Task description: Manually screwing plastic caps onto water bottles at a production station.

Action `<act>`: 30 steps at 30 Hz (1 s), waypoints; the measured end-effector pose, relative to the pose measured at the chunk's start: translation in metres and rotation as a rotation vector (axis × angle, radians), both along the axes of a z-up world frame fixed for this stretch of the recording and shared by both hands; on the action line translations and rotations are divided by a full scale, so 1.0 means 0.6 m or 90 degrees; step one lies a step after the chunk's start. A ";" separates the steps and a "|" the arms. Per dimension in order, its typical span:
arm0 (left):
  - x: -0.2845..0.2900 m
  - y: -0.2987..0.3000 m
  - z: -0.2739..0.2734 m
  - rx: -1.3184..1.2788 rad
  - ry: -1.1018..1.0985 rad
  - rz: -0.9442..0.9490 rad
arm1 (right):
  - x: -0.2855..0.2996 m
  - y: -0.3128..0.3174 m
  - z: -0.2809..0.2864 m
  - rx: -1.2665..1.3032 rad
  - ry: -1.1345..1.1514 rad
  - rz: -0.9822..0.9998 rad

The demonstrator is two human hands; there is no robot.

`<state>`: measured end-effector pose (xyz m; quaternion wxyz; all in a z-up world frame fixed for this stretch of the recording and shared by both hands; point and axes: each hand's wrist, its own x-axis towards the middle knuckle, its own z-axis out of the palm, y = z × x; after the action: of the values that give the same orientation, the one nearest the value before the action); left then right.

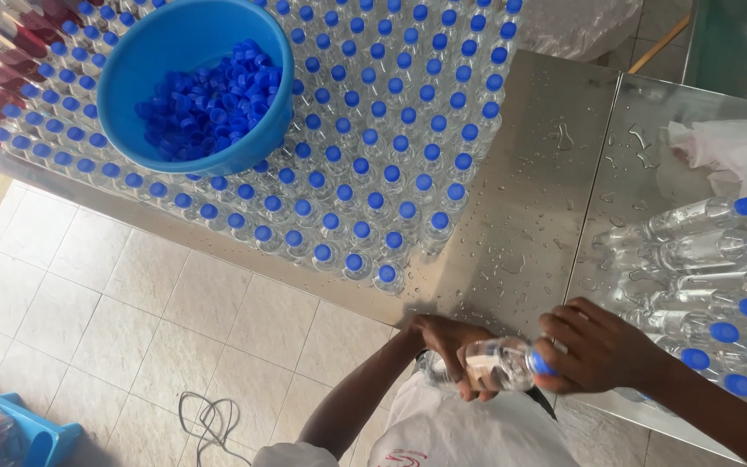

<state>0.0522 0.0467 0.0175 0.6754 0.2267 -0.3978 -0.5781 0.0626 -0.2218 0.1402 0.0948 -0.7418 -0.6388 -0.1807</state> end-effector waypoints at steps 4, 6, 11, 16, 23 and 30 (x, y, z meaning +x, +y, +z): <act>-0.008 -0.002 -0.010 0.049 0.024 -0.099 | -0.015 0.014 -0.031 0.060 0.011 0.084; -0.014 0.000 -0.041 0.068 0.053 -0.096 | -0.022 0.000 -0.081 0.104 0.055 0.064; -0.011 0.021 0.110 0.479 -0.188 0.260 | 0.005 -0.032 -0.191 0.056 0.628 -0.543; -0.064 -0.077 -0.051 0.810 -0.953 0.489 | 0.046 -0.077 -0.342 -0.266 1.065 -0.715; -0.042 -0.049 -0.098 0.732 -0.754 0.847 | 0.093 0.055 -0.107 -0.068 0.929 -0.595; -0.056 -0.028 -0.107 0.767 -0.416 1.041 | 0.099 0.187 -0.106 -0.112 0.666 -0.447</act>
<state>0.0186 0.0296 -0.0467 0.4954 0.8654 0.0649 0.0379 0.1219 -0.1094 0.0768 0.2684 -0.9022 -0.2393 0.2381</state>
